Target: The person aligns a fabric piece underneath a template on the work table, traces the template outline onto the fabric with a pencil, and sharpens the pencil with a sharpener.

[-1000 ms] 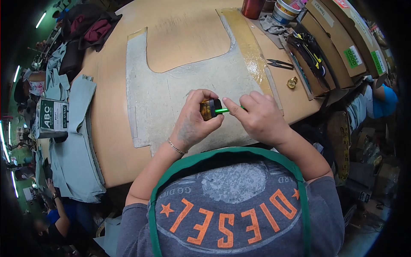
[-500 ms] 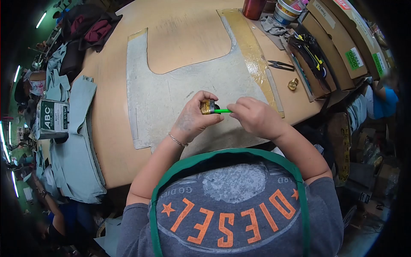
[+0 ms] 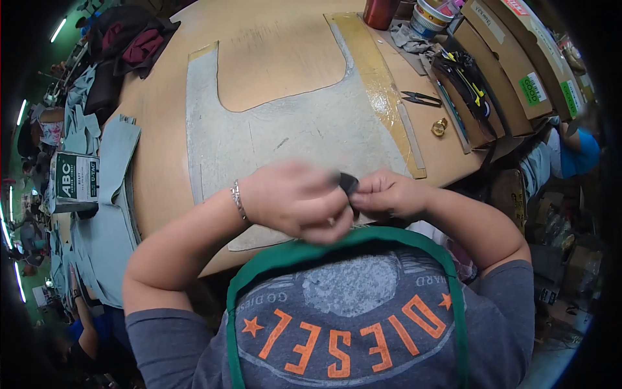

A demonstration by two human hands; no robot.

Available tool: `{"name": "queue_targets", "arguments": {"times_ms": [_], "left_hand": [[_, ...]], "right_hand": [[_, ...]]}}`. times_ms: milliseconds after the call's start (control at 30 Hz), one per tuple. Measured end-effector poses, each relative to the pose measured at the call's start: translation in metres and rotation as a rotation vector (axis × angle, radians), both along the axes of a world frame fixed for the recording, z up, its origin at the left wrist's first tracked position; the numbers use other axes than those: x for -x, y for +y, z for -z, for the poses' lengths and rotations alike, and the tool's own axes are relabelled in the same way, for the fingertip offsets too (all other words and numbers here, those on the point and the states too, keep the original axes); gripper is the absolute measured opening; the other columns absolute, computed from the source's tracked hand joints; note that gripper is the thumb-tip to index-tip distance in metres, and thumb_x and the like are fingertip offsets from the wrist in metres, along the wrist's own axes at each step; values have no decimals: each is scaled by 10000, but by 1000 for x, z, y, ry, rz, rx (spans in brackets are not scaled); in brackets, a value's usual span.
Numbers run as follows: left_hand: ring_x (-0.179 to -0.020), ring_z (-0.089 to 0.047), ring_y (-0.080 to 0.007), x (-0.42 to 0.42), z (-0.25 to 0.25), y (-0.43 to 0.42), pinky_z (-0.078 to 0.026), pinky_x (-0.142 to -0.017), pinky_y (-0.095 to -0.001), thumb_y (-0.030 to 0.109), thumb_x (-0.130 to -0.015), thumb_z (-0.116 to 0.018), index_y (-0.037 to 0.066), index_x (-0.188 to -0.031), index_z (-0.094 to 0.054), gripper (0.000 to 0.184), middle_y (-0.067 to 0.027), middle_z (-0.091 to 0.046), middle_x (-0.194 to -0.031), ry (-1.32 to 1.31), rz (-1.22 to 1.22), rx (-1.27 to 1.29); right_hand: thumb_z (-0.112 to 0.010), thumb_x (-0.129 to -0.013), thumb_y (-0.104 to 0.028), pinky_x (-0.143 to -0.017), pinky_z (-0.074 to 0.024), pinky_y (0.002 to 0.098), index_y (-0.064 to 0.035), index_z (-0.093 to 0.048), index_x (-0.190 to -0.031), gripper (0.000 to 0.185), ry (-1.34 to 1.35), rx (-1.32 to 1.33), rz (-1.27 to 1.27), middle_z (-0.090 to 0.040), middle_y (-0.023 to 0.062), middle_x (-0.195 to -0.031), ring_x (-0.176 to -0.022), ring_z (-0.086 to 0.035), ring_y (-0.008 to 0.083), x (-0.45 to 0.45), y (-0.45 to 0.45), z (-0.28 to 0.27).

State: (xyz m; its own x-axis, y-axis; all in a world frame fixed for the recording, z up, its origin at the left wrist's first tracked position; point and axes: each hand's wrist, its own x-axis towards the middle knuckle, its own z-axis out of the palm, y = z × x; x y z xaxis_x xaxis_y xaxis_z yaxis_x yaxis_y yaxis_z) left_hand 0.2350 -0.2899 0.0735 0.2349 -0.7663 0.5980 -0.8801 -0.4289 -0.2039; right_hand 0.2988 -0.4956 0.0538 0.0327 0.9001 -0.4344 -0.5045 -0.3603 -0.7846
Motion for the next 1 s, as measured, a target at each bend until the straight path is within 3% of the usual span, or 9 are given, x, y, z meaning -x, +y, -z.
{"name": "queue_targets", "arguments": {"times_ms": [100, 167, 267, 400, 467, 500, 533, 700, 1000], "left_hand": [[-553, -424, -120, -7, -25, -4, -345, -482, -204, 30, -549, -590, 190, -762, -539, 270, 2, -447, -767, -165, 182, -15], [-589, -446, -130, -6, -37, 19, -368, -494, -216, -16, -574, -582, 161, -822, -531, 309, -20, -443, -834, -40, -88, -110], [-629, -481, -158, -22, -22, 34, -420, -520, -237, 32, -650, -607, 110, -798, -539, 181, -39, -439, -833, 167, -410, 204], [-743, -485, -194, -7, 19, 16, -439, -641, -264, -30, -621, -605, 61, -1044, -501, 444, -92, -439, -848, 832, -546, 773], [-791, -466, -207, 2, 33, 2, -416, -721, -276, -7, -619, -608, 61, -1131, -462, 536, -96, -436, -853, 984, -545, 773], [-758, -454, -153, 4, 39, -4, -405, -678, -237, -7, -620, -611, 66, -1178, -430, 591, -71, -426, -856, 986, -516, 737], [-725, -442, -99, 7, 45, -9, -395, -635, -199, -7, -621, -615, 72, -1226, -398, 647, -46, -415, -860, 986, -489, 706], [-751, -439, -125, 12, 50, -14, -388, -673, -223, 8, -616, -600, 75, -1284, -334, 723, -55, -420, -859, 1061, -489, 726], [-746, -434, -125, 15, 49, -19, -385, -673, -225, 11, -628, -613, 70, -1311, -285, 760, -58, -421, -865, 1064, -442, 729]], "right_hand": [[-457, -873, -282, -396, -217, 187, -19, -546, -797, 288, 264, -19, -108, -357, -49, -494, -426, -293, 29, -6, -8, -5], [-411, -888, -319, -372, -188, 189, -22, -541, -792, 338, 347, -47, -125, -330, -56, -481, -386, -254, 36, -15, -17, 0], [-406, -891, -312, -376, -190, 188, -18, -528, -784, 336, 69, -14, 183, -336, -46, -476, -394, -258, 35, -26, -27, 11], [-399, -894, -313, -421, -282, 223, -22, -515, -779, 334, -458, -51, 306, -386, -10, -486, -444, -348, 67, -30, -20, 19], [-406, -889, -299, -463, -337, 282, -21, -506, -787, 312, -840, -14, 398, -434, 51, -509, -468, -429, 153, -25, -14, 22], [-409, -887, -292, -483, -364, 312, -21, -501, -791, 302, -1032, 9, 434, -458, 81, -520, -481, -469, 195, -22, -12, 23], [-411, -884, -287, -500, -372, 340, -22, -495, -791, 293, -1083, 37, 445, -474, 107, -547, -509, -485, 242, -19, -10, 24], [-409, -879, -278, -534, -381, 421, -31, -469, -764, 279, -1214, 191, 432, -520, 179, -631, -614, -510, 379, -11, -3, 12], [-415, -876, -286, -533, -386, 440, -35, -450, -759, 279, -1365, 208, 429, -518, 168, -623, -609, -515, 372, -9, 2, 9]]}}
